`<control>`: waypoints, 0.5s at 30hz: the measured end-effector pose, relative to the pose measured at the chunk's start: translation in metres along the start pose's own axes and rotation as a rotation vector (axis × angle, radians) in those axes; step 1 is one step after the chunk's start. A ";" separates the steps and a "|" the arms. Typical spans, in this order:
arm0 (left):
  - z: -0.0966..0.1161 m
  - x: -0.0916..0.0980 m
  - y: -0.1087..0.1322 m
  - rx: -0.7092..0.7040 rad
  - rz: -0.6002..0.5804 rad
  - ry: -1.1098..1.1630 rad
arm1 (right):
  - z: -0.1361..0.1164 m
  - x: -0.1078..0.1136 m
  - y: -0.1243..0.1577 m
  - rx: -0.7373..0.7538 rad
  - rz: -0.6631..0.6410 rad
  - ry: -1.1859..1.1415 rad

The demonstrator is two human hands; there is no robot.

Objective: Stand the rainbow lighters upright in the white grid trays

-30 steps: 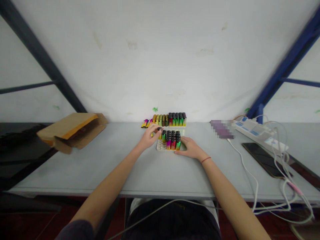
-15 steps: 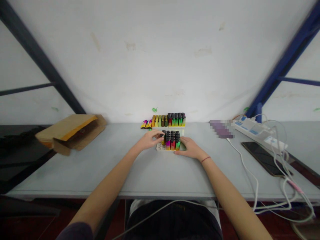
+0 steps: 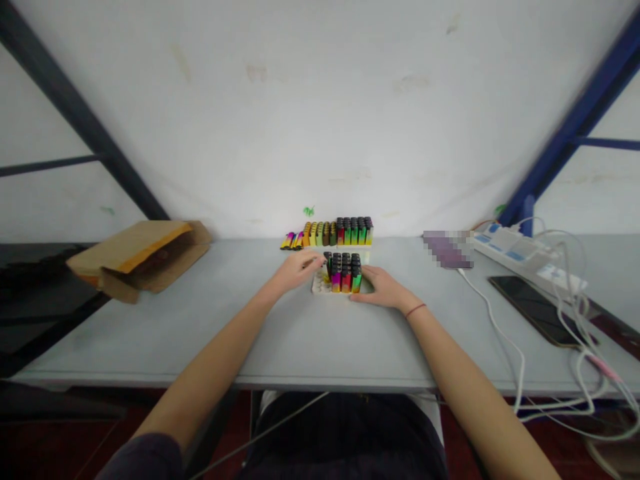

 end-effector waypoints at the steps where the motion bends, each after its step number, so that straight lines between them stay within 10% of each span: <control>1: -0.005 0.005 -0.002 0.036 0.040 0.028 | 0.000 0.000 0.000 0.000 0.001 -0.001; 8: -0.059 0.032 -0.010 0.290 0.282 -0.220 | 0.000 0.000 0.001 -0.003 0.010 0.016; 15: -0.091 0.026 -0.011 0.410 0.124 -0.647 | 0.000 0.001 0.001 -0.013 0.013 0.033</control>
Point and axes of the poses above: each hand's wrist, its own y-axis away from the middle knuckle, its own x-axis out of the back of the hand, z = x × y, the point moved 8 cm from there along -y, towards the middle knuckle, and after that the axes turned 12 degrees about x, right-handed, at the moved point
